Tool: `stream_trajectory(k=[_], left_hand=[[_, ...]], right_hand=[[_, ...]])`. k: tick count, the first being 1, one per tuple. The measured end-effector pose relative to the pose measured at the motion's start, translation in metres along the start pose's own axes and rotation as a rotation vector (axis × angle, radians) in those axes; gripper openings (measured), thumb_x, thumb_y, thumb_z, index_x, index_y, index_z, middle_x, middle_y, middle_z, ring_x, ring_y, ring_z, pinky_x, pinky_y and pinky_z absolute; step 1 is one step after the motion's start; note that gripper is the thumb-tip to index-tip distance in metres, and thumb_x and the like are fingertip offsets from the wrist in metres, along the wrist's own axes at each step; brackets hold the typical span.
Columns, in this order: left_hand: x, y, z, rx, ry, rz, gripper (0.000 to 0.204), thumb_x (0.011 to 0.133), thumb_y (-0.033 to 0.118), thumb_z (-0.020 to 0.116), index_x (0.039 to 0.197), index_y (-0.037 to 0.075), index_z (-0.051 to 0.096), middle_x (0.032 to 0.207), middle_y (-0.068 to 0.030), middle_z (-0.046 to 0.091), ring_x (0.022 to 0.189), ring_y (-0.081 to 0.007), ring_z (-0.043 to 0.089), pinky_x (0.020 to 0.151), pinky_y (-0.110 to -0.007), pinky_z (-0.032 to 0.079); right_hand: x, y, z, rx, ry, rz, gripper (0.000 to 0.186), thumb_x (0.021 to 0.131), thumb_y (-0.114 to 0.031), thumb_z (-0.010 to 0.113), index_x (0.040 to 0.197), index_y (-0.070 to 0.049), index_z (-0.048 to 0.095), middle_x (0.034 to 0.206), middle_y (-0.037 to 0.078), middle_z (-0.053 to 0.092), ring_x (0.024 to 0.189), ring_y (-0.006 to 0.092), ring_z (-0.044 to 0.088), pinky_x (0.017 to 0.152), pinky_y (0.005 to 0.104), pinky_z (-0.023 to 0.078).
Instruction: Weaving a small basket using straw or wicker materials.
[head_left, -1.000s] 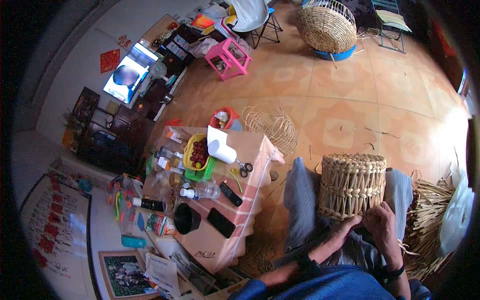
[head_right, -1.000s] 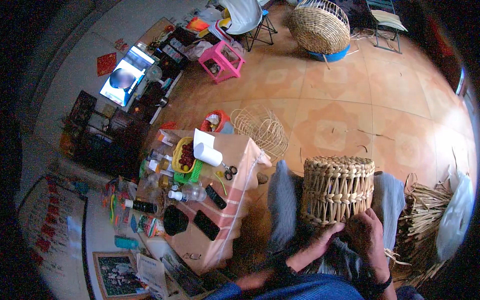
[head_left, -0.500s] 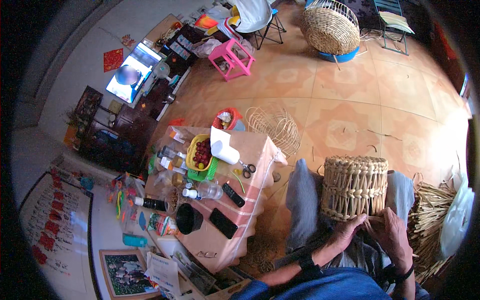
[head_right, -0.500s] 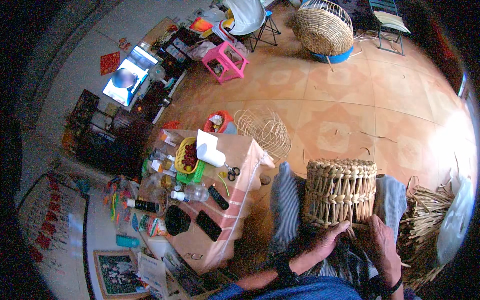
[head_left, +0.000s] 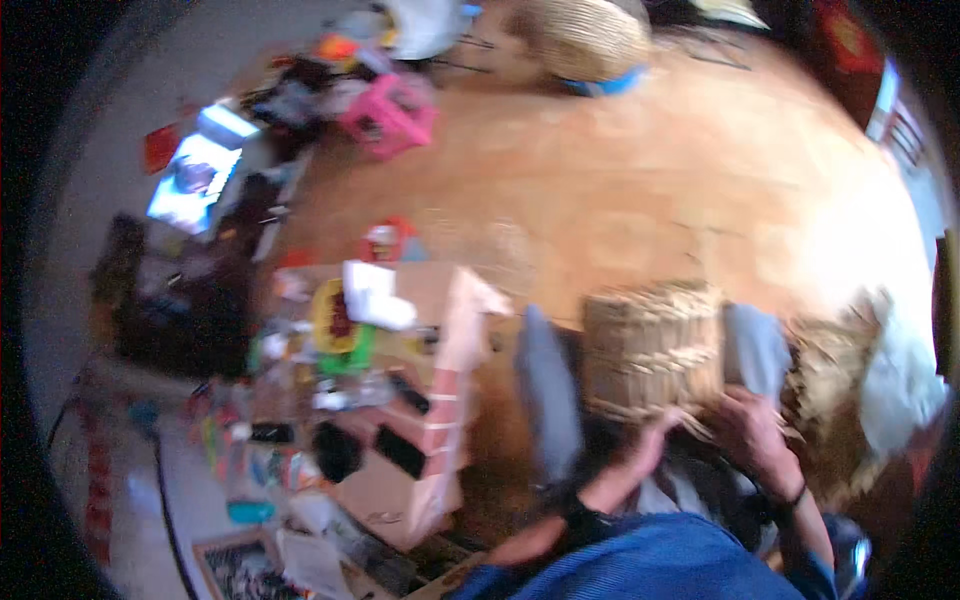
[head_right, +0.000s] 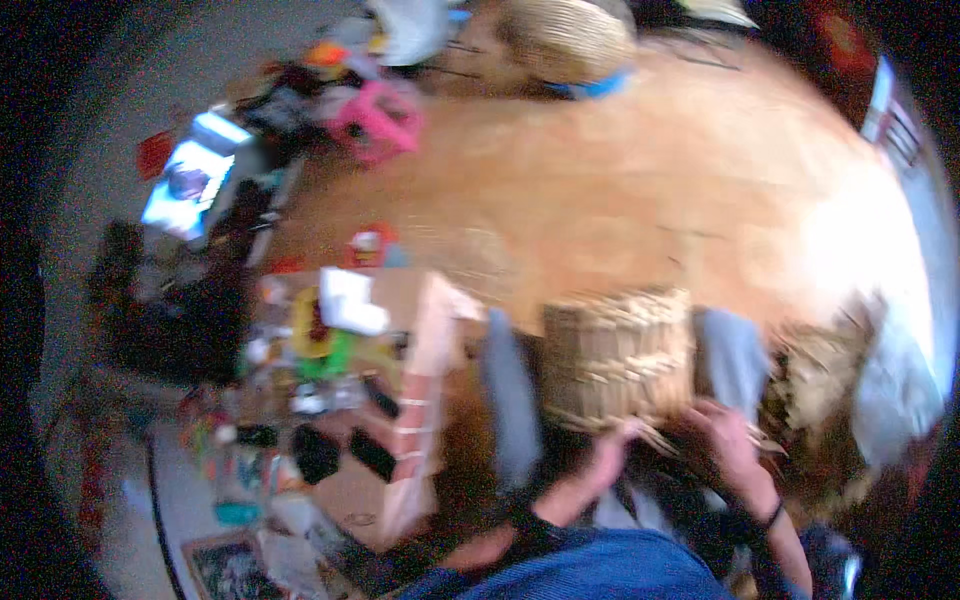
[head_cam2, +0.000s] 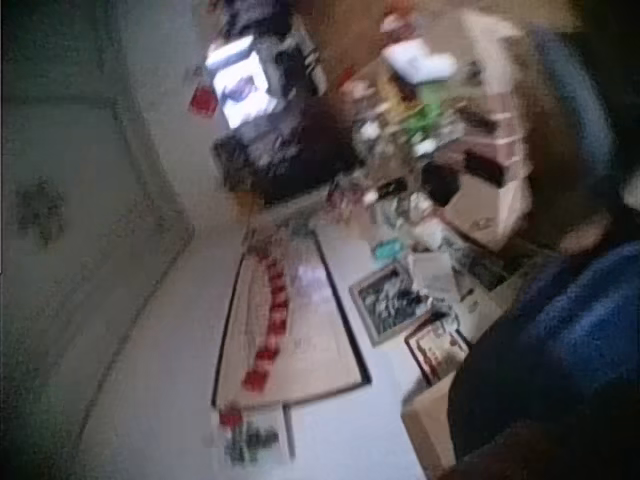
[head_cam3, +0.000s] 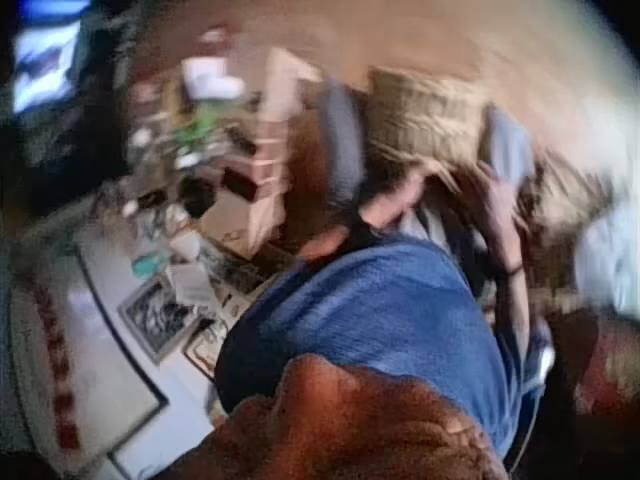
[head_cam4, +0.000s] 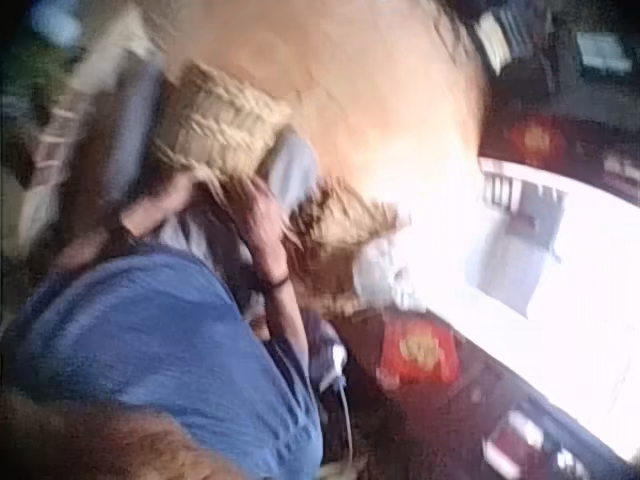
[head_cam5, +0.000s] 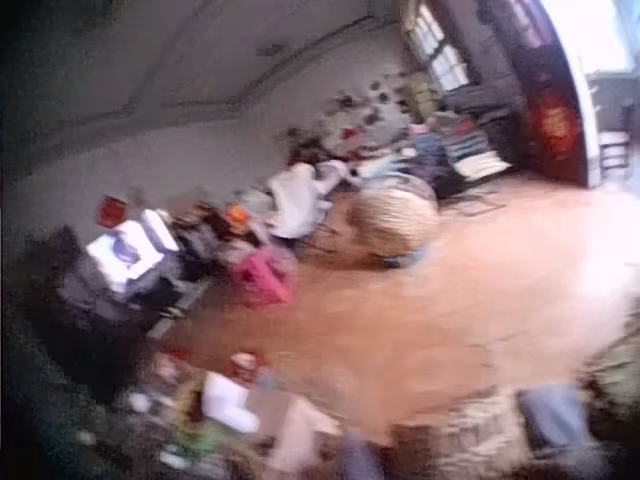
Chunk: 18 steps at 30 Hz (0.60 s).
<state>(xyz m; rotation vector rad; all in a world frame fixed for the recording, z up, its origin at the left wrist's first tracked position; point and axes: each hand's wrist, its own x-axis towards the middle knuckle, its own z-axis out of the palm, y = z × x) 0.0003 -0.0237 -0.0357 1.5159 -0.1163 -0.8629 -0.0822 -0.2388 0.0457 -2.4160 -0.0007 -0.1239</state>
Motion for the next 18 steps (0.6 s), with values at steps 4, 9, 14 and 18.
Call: stream_trajectory(k=[4, 9, 14, 18], left_hand=[[-0.017, 0.022, 0.013, -0.676, 0.081, -0.035, 0.009, 0.091, 0.017, 0.071, 0.096, 0.009, 0.072, 0.105, -0.0026, 0.072, 0.104, -0.0163, 0.063, 0.101, -0.038, 0.048], [-0.021, 0.046, 0.024, -0.737, 0.134, -0.005, 0.056, 0.088, 0.017, 0.070, 0.141, 0.004, 0.057, 0.131, -0.0086, 0.066, 0.125, -0.0239, 0.063, 0.113, -0.041, 0.049], [-0.024, 0.045, 0.015, -0.751, 0.129, -0.029, 0.048, 0.098, 0.033, 0.066, 0.136, 0.004, 0.062, 0.125, -0.0096, 0.070, 0.114, -0.0243, 0.066, 0.105, -0.039, 0.052], [-0.019, 0.054, 0.023, -0.728, 0.120, 0.057, 0.048, 0.101, 0.036, 0.066, 0.137, 0.005, 0.060, 0.123, -0.0097, 0.069, 0.113, -0.0231, 0.065, 0.106, -0.039, 0.051]], right_hand=[[0.002, -0.023, -0.018, -0.206, 0.136, -0.054, 0.031, 0.082, -0.021, 0.071, 0.111, -0.012, 0.068, 0.104, 0.009, 0.059, 0.104, 0.0322, 0.057, 0.085, 0.0448, 0.052], [-0.013, -0.053, -0.018, -0.205, 0.031, -0.024, 0.030, 0.089, -0.021, 0.063, 0.116, -0.009, 0.064, 0.101, 0.009, 0.059, 0.098, 0.0296, 0.061, 0.082, 0.0405, 0.053], [-0.010, -0.062, -0.005, 0.178, 0.049, 0.156, 0.028, 0.090, -0.020, 0.079, 0.104, -0.003, 0.062, 0.095, 0.018, 0.067, 0.087, 0.0391, 0.069, 0.072, 0.0470, 0.056], [-0.008, -0.067, -0.004, 0.124, -0.030, 0.082, 0.027, 0.094, -0.019, 0.075, 0.108, -0.002, 0.059, 0.095, 0.019, 0.067, 0.085, 0.0415, 0.069, 0.073, 0.0489, 0.057]])
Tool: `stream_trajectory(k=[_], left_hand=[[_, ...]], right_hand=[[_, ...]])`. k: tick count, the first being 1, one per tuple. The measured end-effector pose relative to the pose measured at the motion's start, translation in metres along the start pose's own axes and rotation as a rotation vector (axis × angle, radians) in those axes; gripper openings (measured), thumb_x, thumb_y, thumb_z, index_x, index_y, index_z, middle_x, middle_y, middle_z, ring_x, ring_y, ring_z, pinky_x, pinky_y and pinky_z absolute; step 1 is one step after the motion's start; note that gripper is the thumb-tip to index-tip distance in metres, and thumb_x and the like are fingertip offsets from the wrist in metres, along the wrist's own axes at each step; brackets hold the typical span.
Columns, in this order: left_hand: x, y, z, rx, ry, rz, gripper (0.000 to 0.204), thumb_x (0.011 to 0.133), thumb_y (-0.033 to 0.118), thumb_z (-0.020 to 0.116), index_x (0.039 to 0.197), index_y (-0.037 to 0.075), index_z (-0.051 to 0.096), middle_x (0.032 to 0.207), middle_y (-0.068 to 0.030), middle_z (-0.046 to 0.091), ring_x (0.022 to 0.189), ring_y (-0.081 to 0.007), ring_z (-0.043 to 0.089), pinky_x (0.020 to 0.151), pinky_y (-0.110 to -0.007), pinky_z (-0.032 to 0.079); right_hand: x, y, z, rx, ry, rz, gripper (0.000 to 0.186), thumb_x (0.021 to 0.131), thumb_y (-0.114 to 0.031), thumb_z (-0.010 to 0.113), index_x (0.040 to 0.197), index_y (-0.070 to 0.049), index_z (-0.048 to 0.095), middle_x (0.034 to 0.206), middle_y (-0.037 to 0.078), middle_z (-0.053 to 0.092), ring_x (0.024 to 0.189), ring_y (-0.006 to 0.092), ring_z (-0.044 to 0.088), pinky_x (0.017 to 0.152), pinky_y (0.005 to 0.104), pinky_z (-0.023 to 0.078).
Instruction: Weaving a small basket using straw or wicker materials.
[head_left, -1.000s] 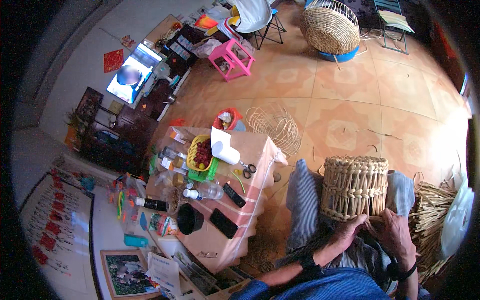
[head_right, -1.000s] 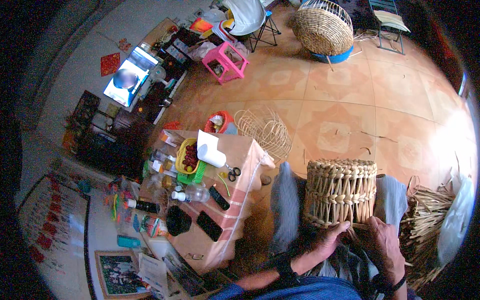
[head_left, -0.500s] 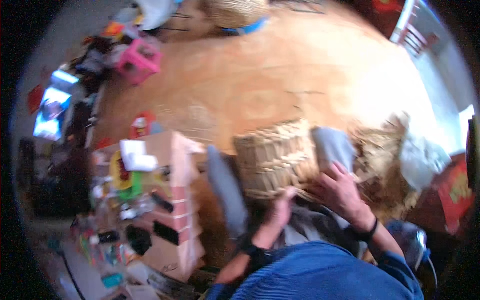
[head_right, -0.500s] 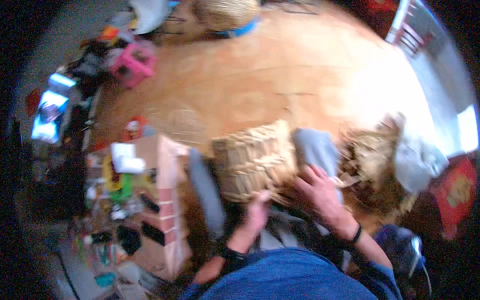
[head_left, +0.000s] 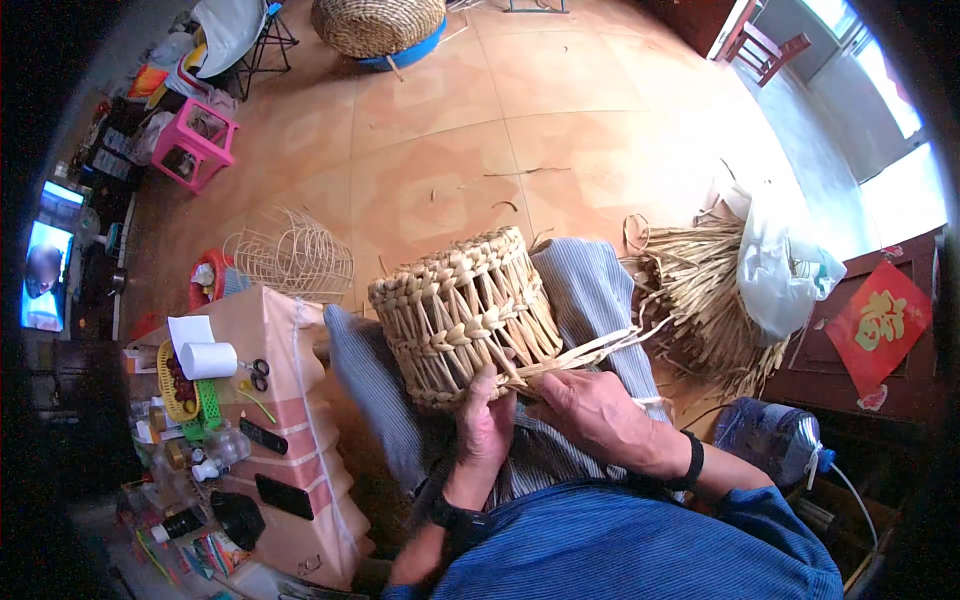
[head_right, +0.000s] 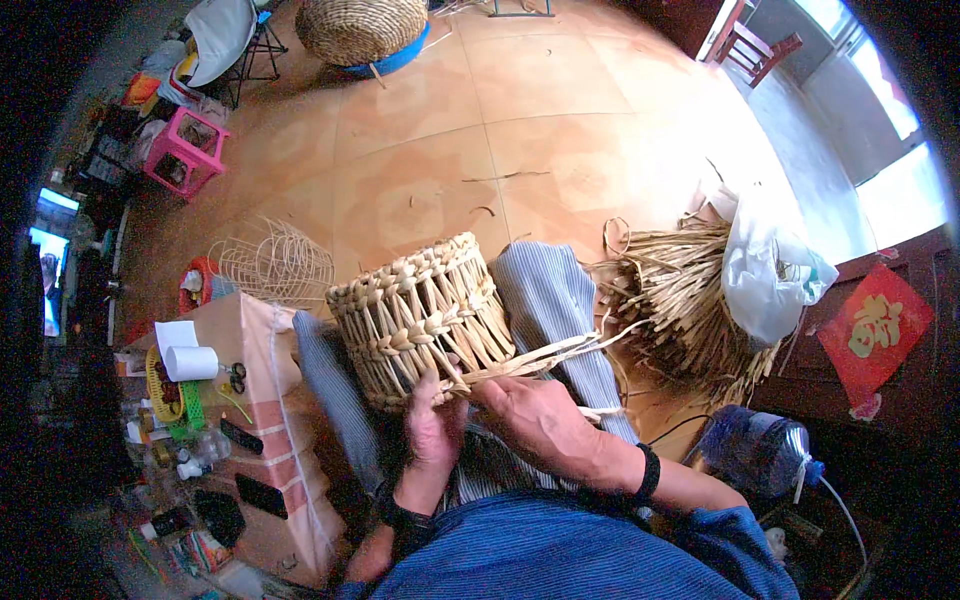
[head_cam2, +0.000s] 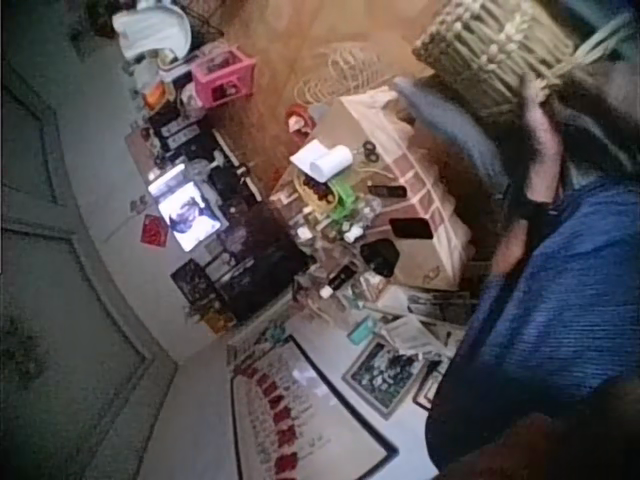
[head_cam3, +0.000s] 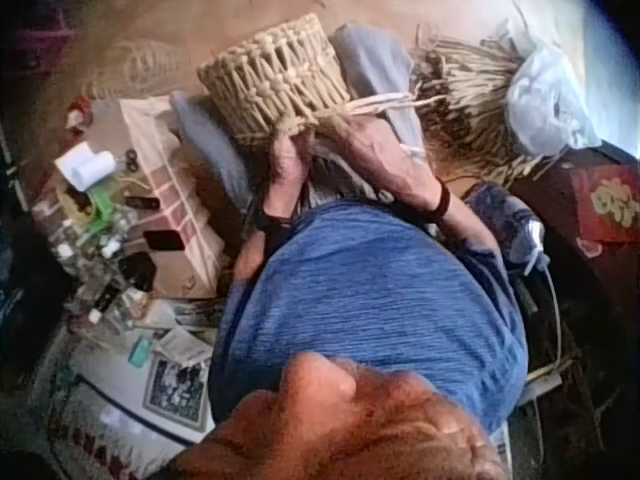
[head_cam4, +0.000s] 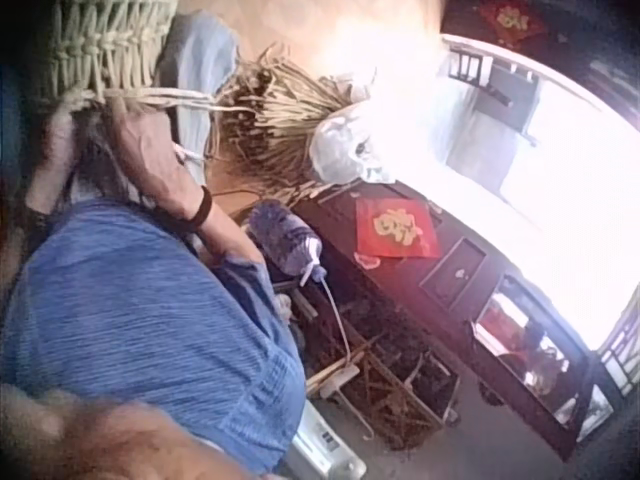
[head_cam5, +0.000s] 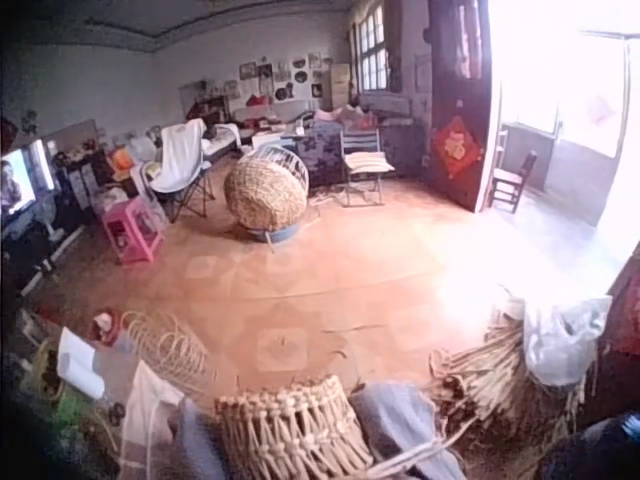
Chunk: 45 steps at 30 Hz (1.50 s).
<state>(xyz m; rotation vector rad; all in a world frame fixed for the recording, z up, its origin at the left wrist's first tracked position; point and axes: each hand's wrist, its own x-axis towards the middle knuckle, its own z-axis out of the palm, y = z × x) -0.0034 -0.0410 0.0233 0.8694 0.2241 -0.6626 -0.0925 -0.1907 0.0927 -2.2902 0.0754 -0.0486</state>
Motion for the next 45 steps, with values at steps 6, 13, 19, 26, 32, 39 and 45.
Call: stream_trajectory(k=[6, 13, 19, 26, 32, 39, 45], left_hand=[[0.001, 0.004, -0.009, 0.202, -0.119, 0.035, 0.044, 0.108, 0.033, 0.059, 0.141, 0.004, 0.054, 0.126, -0.0103, 0.064, 0.118, -0.0221, 0.061, 0.110, -0.041, 0.048], [0.012, -0.010, -0.050, 0.352, -0.137, -0.109, 0.035, 0.110, 0.026, 0.056, 0.137, 0.003, 0.059, 0.125, -0.0078, 0.067, 0.117, -0.0212, 0.063, 0.106, -0.038, 0.049], [0.002, 0.003, 0.019, -0.032, -0.140, 0.123, 0.055, 0.101, 0.022, 0.068, 0.152, 0.011, 0.050, 0.146, -0.0074, 0.061, 0.136, -0.0270, 0.055, 0.120, -0.047, 0.041], [0.004, -0.014, 0.004, 0.170, -0.067, 0.024, 0.056, 0.102, 0.031, 0.071, 0.148, 0.004, 0.056, 0.147, -0.0102, 0.059, 0.137, -0.0226, 0.053, 0.121, -0.040, 0.038], [0.017, -0.030, -0.040, 0.490, -0.078, 0.187, 0.055, 0.099, 0.023, 0.076, 0.147, 0.002, 0.055, 0.146, -0.0103, 0.061, 0.133, -0.0220, 0.055, 0.117, -0.038, 0.043], [0.017, -0.033, -0.027, 0.464, -0.104, 0.131, 0.045, 0.103, 0.019, 0.070, 0.143, 0.002, 0.057, 0.140, -0.0111, 0.063, 0.132, -0.0225, 0.056, 0.114, -0.036, 0.047], [0.005, -0.011, -0.009, 0.500, -0.140, 0.205, 0.040, 0.105, 0.022, 0.066, 0.139, 0.002, 0.061, 0.138, -0.0112, 0.065, 0.129, -0.0229, 0.059, 0.112, -0.039, 0.048]], right_hand=[[0.024, -0.023, -0.030, -0.343, -0.120, -0.229, 0.023, 0.093, -0.021, 0.065, 0.107, -0.004, 0.062, 0.093, 0.009, 0.061, 0.088, 0.0297, 0.066, 0.070, 0.0406, 0.056], [0.044, -0.029, -0.018, -0.496, -0.067, -0.663, 0.021, 0.086, -0.020, 0.067, 0.102, -0.005, 0.068, 0.097, 0.008, 0.060, 0.092, 0.0223, 0.064, 0.073, 0.0365, 0.054], [0.057, 0.035, -0.041, -0.213, -0.015, -0.304, 0.023, 0.088, -0.028, 0.067, 0.101, -0.010, 0.061, 0.089, 0.009, 0.062, 0.084, 0.0335, 0.068, 0.070, 0.0454, 0.057], [0.056, 0.039, -0.030, -0.315, -0.062, -0.259, 0.025, 0.083, -0.027, 0.074, 0.101, -0.011, 0.066, 0.084, 0.008, 0.064, 0.077, 0.0312, 0.068, 0.066, 0.0447, 0.056], [0.069, 0.022, -0.033, -0.299, -0.031, -0.268, 0.026, 0.085, -0.024, 0.079, 0.091, -0.006, 0.062, 0.084, 0.012, 0.066, 0.078, 0.0348, 0.069, 0.068, 0.0444, 0.054], [0.069, 0.013, -0.035, 0.193, -0.108, 0.027, 0.023, 0.083, -0.010, 0.080, 0.097, -0.003, 0.063, 0.086, 0.014, 0.066, 0.078, 0.0348, 0.069, 0.069, 0.0428, 0.056], [0.066, 0.027, -0.020, 0.011, 0.013, -0.165, 0.024, 0.078, -0.006, 0.082, 0.096, -0.002, 0.067, 0.088, 0.013, 0.067, 0.082, 0.0339, 0.070, 0.072, 0.0404, 0.058]])
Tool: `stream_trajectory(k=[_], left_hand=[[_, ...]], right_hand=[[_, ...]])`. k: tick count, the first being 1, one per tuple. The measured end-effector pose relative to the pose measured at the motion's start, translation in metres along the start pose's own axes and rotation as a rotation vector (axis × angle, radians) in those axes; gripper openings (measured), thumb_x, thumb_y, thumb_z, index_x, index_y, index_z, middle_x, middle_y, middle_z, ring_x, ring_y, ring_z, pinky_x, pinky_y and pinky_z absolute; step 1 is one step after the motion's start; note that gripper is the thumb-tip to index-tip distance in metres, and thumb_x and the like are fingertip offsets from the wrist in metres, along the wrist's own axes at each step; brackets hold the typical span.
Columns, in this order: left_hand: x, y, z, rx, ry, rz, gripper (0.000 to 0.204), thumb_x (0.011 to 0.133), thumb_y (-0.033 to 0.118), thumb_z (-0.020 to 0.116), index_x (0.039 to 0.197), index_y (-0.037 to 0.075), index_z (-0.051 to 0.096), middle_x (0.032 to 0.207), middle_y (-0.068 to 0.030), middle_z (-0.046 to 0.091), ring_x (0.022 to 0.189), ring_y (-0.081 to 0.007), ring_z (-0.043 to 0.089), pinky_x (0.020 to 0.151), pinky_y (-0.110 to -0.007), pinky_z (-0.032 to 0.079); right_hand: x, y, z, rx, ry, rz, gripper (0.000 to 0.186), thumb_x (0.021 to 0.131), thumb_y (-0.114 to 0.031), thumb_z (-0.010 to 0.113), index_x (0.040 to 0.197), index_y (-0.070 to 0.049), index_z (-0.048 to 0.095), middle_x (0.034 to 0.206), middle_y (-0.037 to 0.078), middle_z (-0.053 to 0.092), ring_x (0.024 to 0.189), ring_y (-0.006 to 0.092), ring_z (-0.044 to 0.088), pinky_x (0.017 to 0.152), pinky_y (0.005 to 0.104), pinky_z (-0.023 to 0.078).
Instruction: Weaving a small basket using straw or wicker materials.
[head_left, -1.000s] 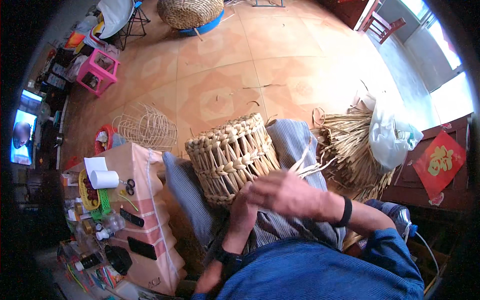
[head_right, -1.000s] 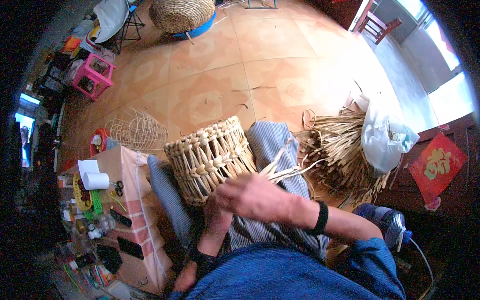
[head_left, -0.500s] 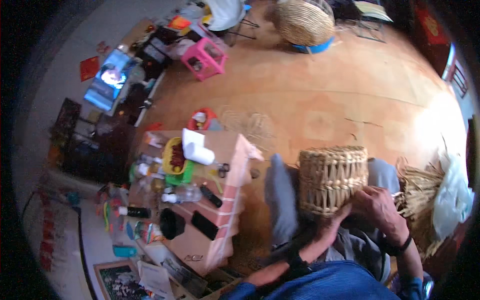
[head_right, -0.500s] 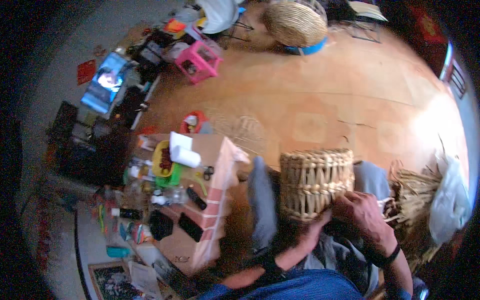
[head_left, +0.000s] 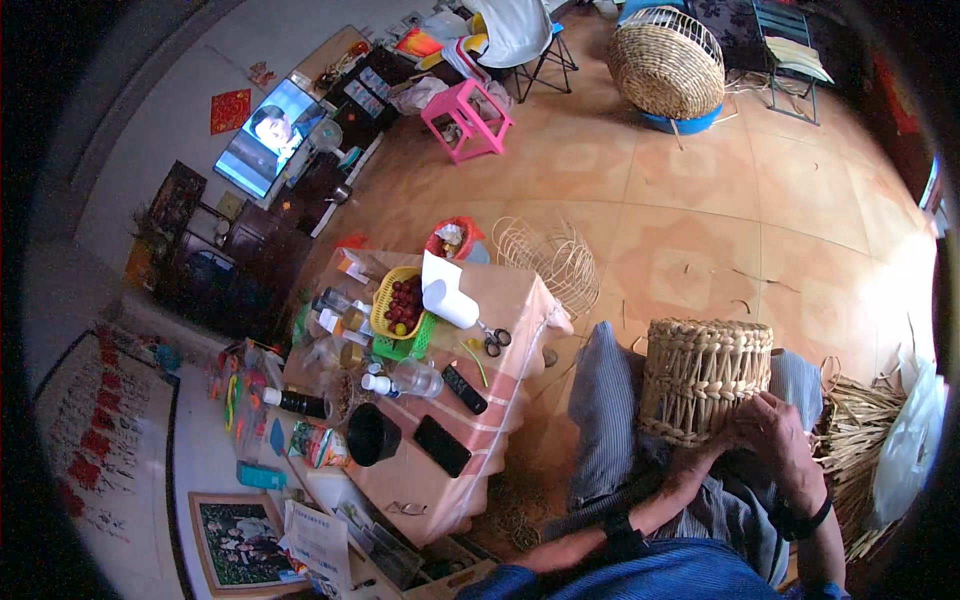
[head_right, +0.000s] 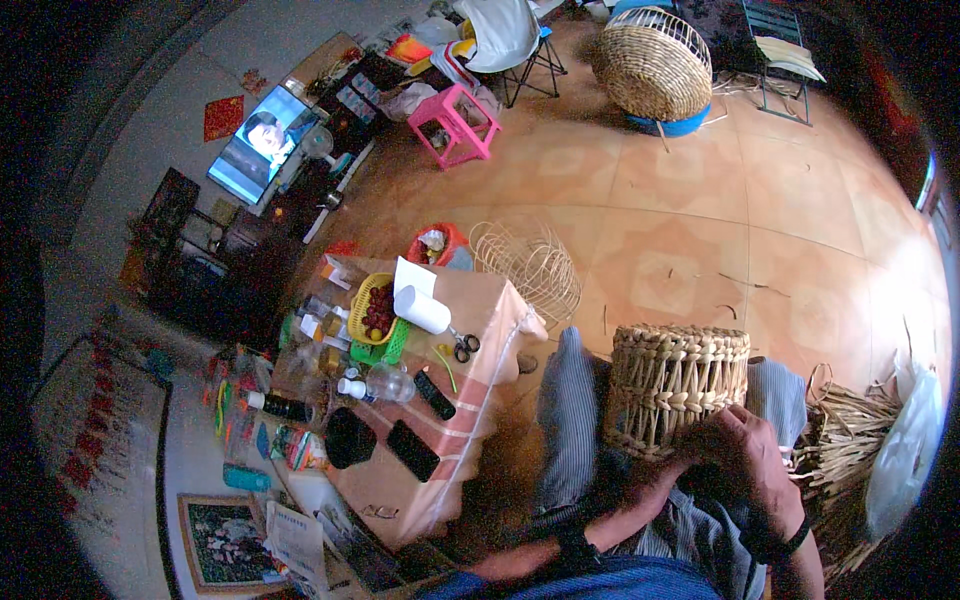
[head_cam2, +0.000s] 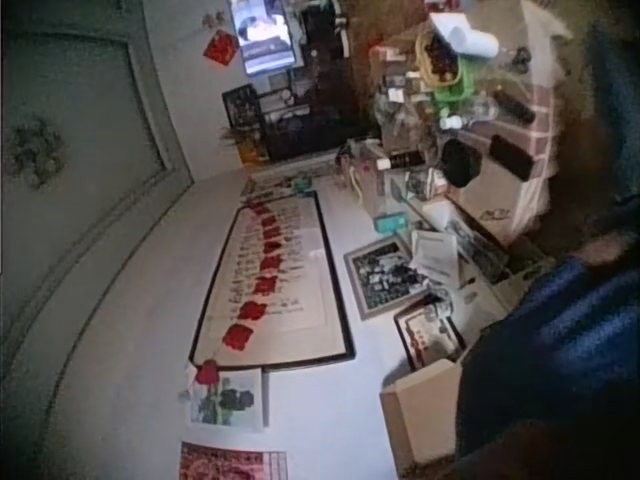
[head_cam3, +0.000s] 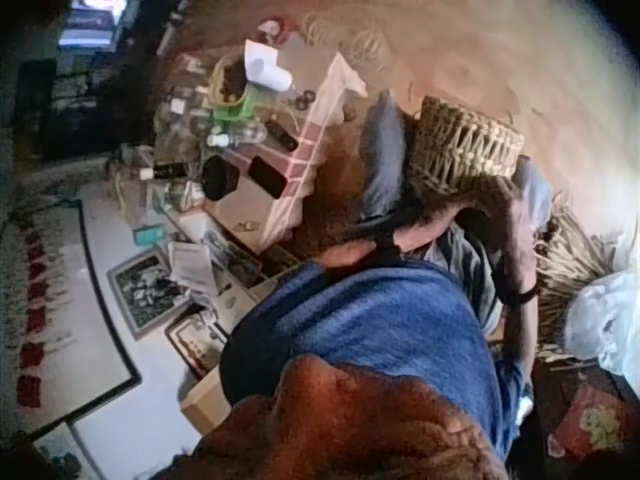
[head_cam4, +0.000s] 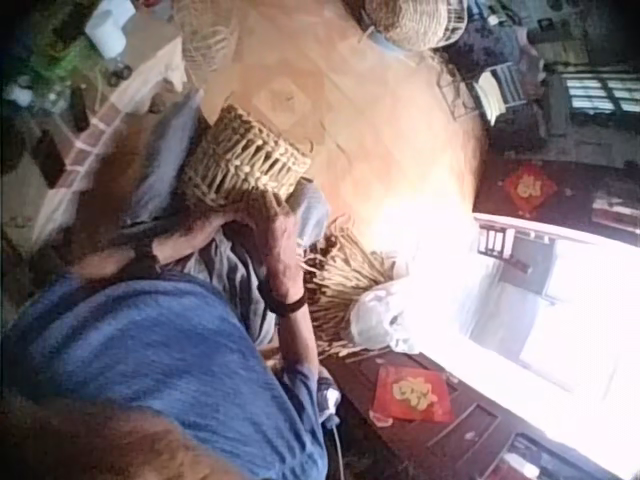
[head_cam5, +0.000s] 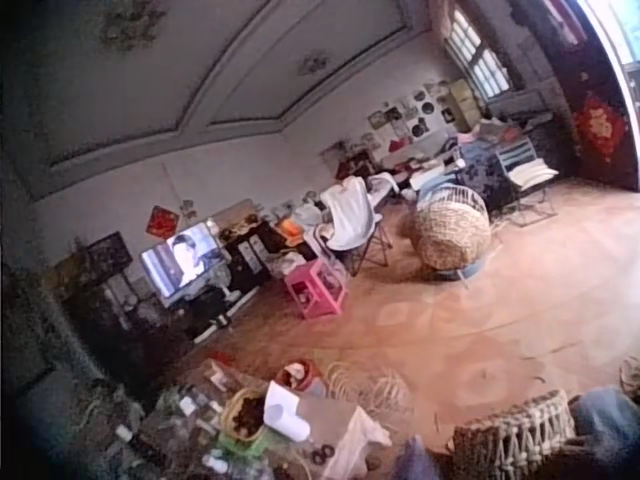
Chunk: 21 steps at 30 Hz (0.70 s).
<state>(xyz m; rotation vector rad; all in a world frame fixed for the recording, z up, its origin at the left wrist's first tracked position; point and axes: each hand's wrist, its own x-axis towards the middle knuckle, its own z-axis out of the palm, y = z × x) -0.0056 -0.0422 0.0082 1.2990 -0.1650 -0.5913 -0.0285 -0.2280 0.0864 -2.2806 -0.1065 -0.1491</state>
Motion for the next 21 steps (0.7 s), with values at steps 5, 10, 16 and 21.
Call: stream_trajectory(k=[5, 10, 16, 21], left_hand=[[-0.009, 0.011, -0.018, 0.143, -0.130, -0.001, 0.037, 0.105, 0.019, 0.064, 0.137, 0.002, 0.062, 0.134, -0.0084, 0.067, 0.123, -0.0221, 0.062, 0.110, -0.040, 0.049], [0.000, -0.060, -0.055, 0.641, -0.397, -0.068, 0.041, 0.106, 0.017, 0.060, 0.144, 0.001, 0.056, 0.143, -0.0083, 0.062, 0.133, -0.0230, 0.058, 0.113, -0.036, 0.049], [0.010, -0.078, -0.043, -0.093, -0.219, -0.317, 0.040, 0.110, 0.019, 0.055, 0.146, 0.005, 0.055, 0.148, -0.0103, 0.058, 0.136, -0.0249, 0.056, 0.114, -0.036, 0.049], [0.016, -0.081, -0.045, 0.293, -0.317, -0.151, 0.040, 0.109, 0.020, 0.055, 0.147, 0.005, 0.055, 0.149, -0.0107, 0.057, 0.137, -0.0257, 0.055, 0.115, -0.037, 0.048]], right_hand=[[-0.001, -0.019, 0.005, -0.057, 0.101, 0.061, 0.021, 0.075, -0.009, 0.084, 0.088, -0.004, 0.068, 0.084, 0.011, 0.063, 0.080, 0.0326, 0.068, 0.067, 0.0417, 0.056], [-0.006, -0.011, 0.006, -0.168, 0.054, 0.053, 0.020, 0.075, -0.011, 0.083, 0.085, -0.005, 0.067, 0.086, 0.012, 0.060, 0.078, 0.0349, 0.066, 0.062, 0.0458, 0.053], [-0.019, 0.008, 0.009, -0.252, -0.085, -0.041, 0.030, 0.094, -0.016, 0.068, 0.119, 0.001, 0.065, 0.100, 0.019, 0.065, 0.093, 0.0413, 0.067, 0.082, 0.0455, 0.058], [-0.010, -0.016, 0.004, -0.200, -0.128, -0.039, 0.027, 0.104, -0.016, 0.056, 0.122, 0.004, 0.061, 0.108, 0.022, 0.064, 0.098, 0.0421, 0.065, 0.086, 0.0473, 0.057]])
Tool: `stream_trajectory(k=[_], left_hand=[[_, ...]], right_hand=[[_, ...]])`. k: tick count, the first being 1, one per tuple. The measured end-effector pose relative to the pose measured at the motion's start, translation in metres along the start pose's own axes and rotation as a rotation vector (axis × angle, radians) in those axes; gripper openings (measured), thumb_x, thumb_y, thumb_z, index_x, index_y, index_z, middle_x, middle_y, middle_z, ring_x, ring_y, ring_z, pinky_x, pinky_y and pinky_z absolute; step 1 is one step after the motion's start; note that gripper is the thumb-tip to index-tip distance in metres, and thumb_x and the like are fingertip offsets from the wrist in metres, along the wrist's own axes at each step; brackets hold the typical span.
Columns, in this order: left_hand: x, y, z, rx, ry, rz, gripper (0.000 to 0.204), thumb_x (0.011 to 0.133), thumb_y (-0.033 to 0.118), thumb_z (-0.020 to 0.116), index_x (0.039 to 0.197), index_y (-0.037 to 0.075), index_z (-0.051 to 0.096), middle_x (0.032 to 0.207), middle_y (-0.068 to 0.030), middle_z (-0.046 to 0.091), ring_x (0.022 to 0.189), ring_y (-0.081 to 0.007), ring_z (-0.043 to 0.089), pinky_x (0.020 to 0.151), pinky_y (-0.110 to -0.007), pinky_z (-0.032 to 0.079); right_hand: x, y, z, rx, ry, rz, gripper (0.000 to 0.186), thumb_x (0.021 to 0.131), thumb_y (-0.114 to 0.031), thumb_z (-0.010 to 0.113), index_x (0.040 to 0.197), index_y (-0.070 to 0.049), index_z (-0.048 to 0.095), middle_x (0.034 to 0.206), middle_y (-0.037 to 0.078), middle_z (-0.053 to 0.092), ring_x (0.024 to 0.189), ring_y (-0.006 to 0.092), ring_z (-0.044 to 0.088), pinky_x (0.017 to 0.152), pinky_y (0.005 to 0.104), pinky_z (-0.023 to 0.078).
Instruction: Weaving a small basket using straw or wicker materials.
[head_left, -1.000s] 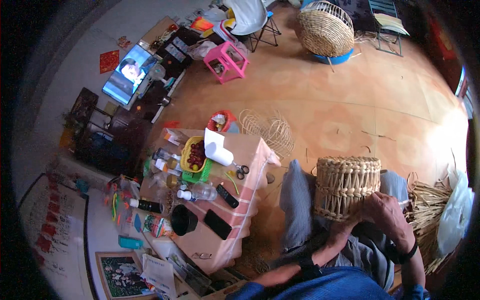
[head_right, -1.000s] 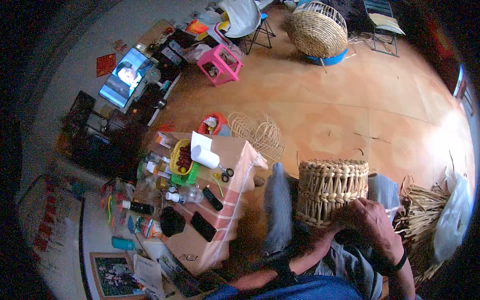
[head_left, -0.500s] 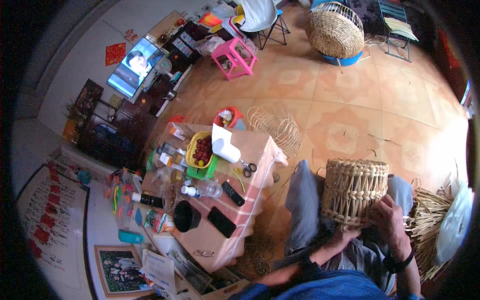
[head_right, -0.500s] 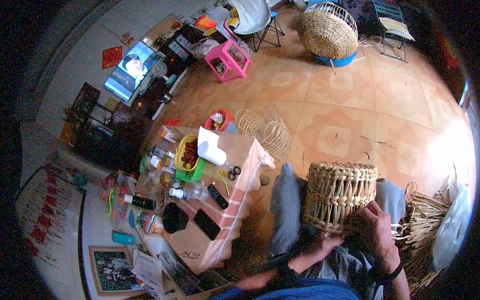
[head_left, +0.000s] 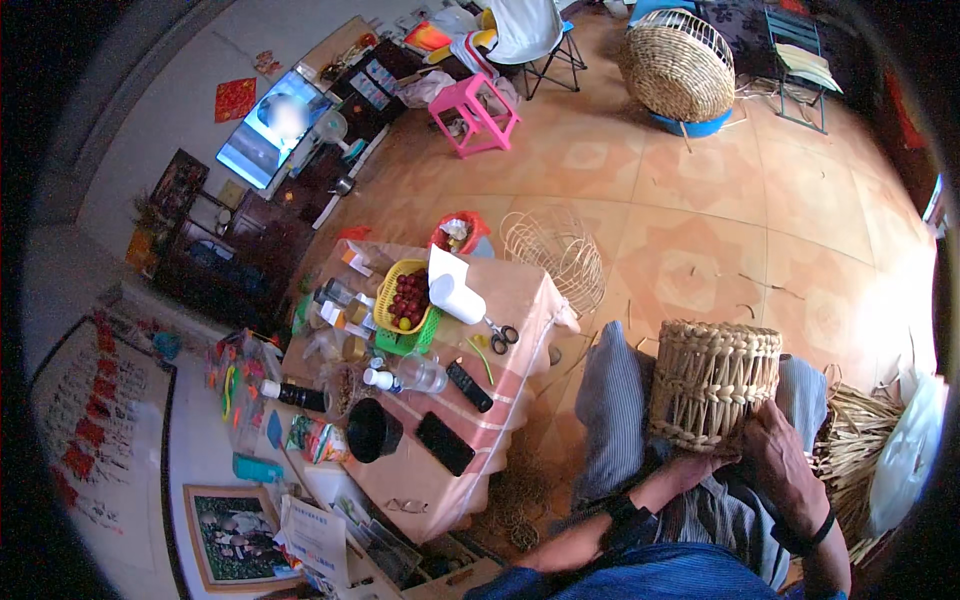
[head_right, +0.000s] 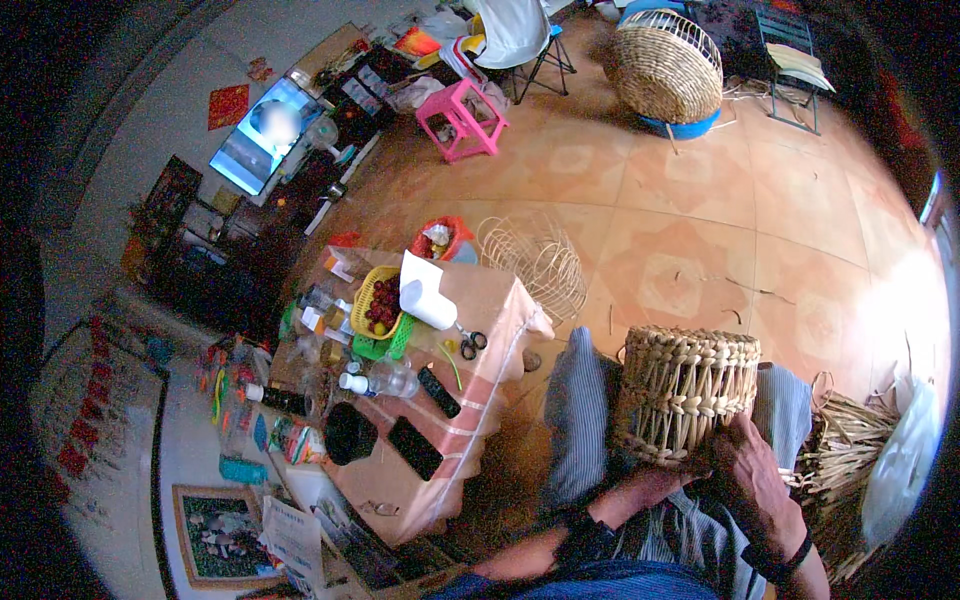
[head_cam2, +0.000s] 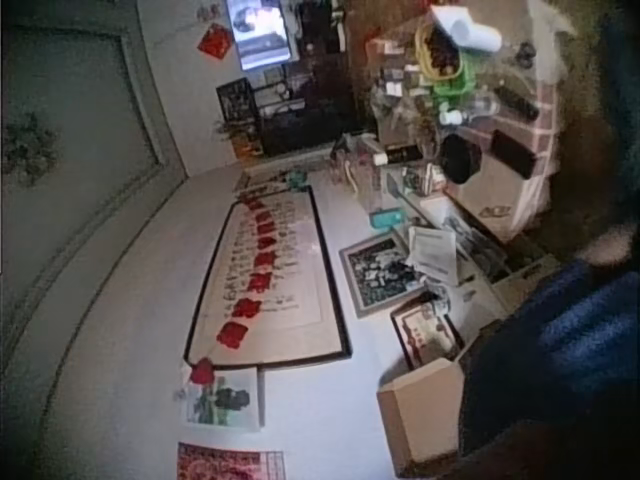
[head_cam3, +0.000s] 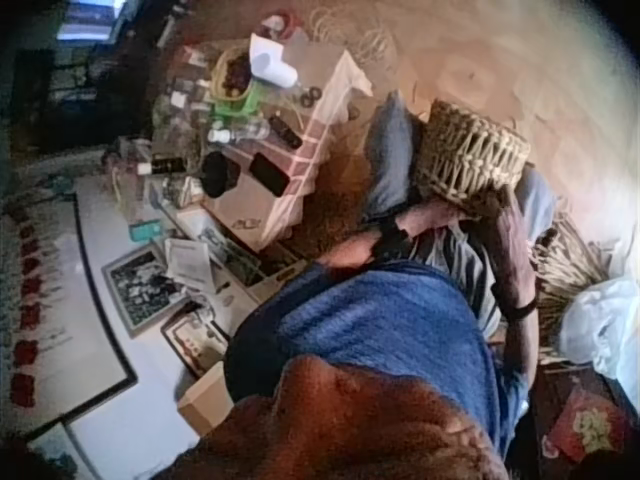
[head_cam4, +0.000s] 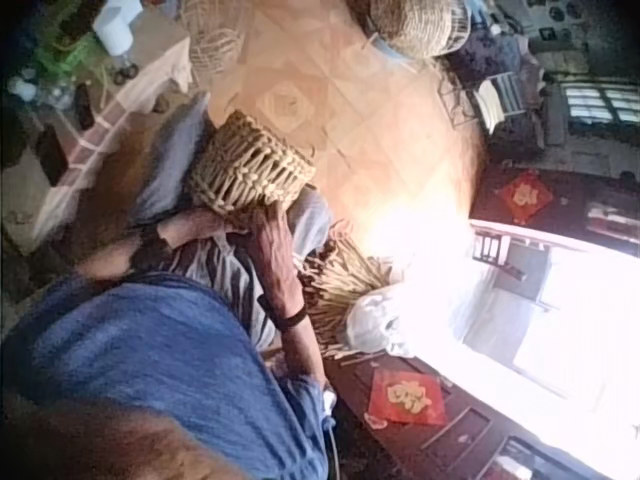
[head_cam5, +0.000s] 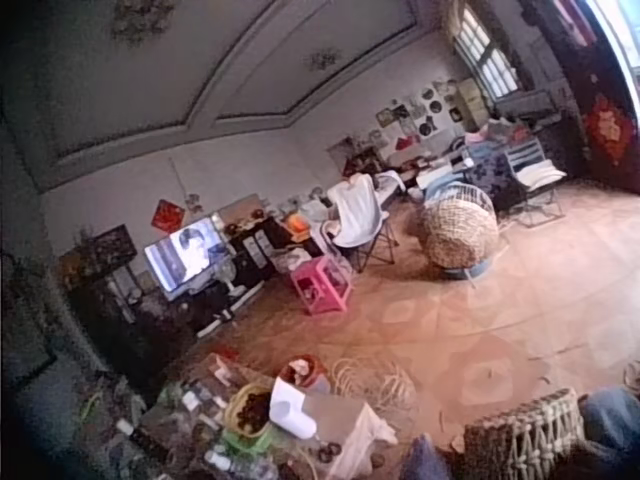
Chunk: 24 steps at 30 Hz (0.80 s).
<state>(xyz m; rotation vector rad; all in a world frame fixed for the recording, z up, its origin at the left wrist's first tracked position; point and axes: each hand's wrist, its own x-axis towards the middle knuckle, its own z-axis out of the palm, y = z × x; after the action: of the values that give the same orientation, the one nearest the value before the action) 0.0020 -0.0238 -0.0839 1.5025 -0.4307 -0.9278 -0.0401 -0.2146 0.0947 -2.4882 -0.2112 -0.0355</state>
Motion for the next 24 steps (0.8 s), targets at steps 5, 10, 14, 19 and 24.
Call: stream_trajectory(k=[5, 10, 14, 19, 24], left_hand=[[0.001, -0.008, -0.004, 0.132, -0.014, 0.036, 0.041, 0.109, 0.021, 0.055, 0.147, 0.005, 0.055, 0.149, -0.0111, 0.057, 0.138, -0.0265, 0.054, 0.115, -0.038, 0.047], [0.011, -0.008, -0.004, 0.199, -0.043, 0.079, 0.041, 0.109, 0.022, 0.055, 0.147, 0.006, 0.055, 0.150, -0.0115, 0.056, 0.138, -0.0272, 0.054, 0.116, -0.039, 0.045], [0.009, -0.015, -0.007, 0.256, -0.032, 0.083, 0.042, 0.109, 0.023, 0.056, 0.147, 0.006, 0.055, 0.150, -0.0118, 0.056, 0.139, -0.0278, 0.053, 0.117, -0.040, 0.044], [0.012, -0.017, -0.008, 0.329, -0.041, 0.111, 0.042, 0.109, 0.024, 0.056, 0.147, 0.006, 0.054, 0.151, -0.0122, 0.055, 0.139, -0.0286, 0.052, 0.117, -0.041, 0.043], [0.016, -0.019, -0.009, 0.395, -0.044, 0.134, 0.043, 0.109, 0.025, 0.056, 0.147, 0.006, 0.054, 0.151, -0.0125, 0.055, 0.140, -0.0293, 0.051, 0.118, -0.042, 0.042]], right_hand=[[0.005, -0.012, 0.001, 0.287, 0.012, 0.230, 0.023, 0.099, -0.013, 0.057, 0.116, 0.002, 0.061, 0.099, 0.019, 0.062, 0.091, 0.0410, 0.066, 0.081, 0.0478, 0.056], [-0.015, 0.027, 0.025, -0.124, 0.081, 0.196, 0.023, 0.079, -0.014, 0.076, 0.094, -0.004, 0.062, 0.087, 0.017, 0.061, 0.084, 0.0397, 0.065, 0.071, 0.0489, 0.053], [-0.011, 0.008, 0.009, -0.193, 0.098, 0.172, 0.024, 0.076, -0.016, 0.079, 0.090, -0.006, 0.061, 0.083, 0.014, 0.060, 0.078, 0.0375, 0.064, 0.066, 0.0477, 0.052], [-0.005, -0.010, 0.001, -0.126, 0.110, 0.177, 0.022, 0.078, -0.018, 0.077, 0.093, -0.008, 0.064, 0.084, 0.012, 0.061, 0.075, 0.0351, 0.065, 0.065, 0.0455, 0.052], [0.007, -0.005, 0.008, -0.144, 0.115, 0.160, 0.024, 0.077, -0.020, 0.079, 0.095, -0.011, 0.067, 0.084, 0.011, 0.063, 0.074, 0.0329, 0.067, 0.063, 0.0449, 0.053]])
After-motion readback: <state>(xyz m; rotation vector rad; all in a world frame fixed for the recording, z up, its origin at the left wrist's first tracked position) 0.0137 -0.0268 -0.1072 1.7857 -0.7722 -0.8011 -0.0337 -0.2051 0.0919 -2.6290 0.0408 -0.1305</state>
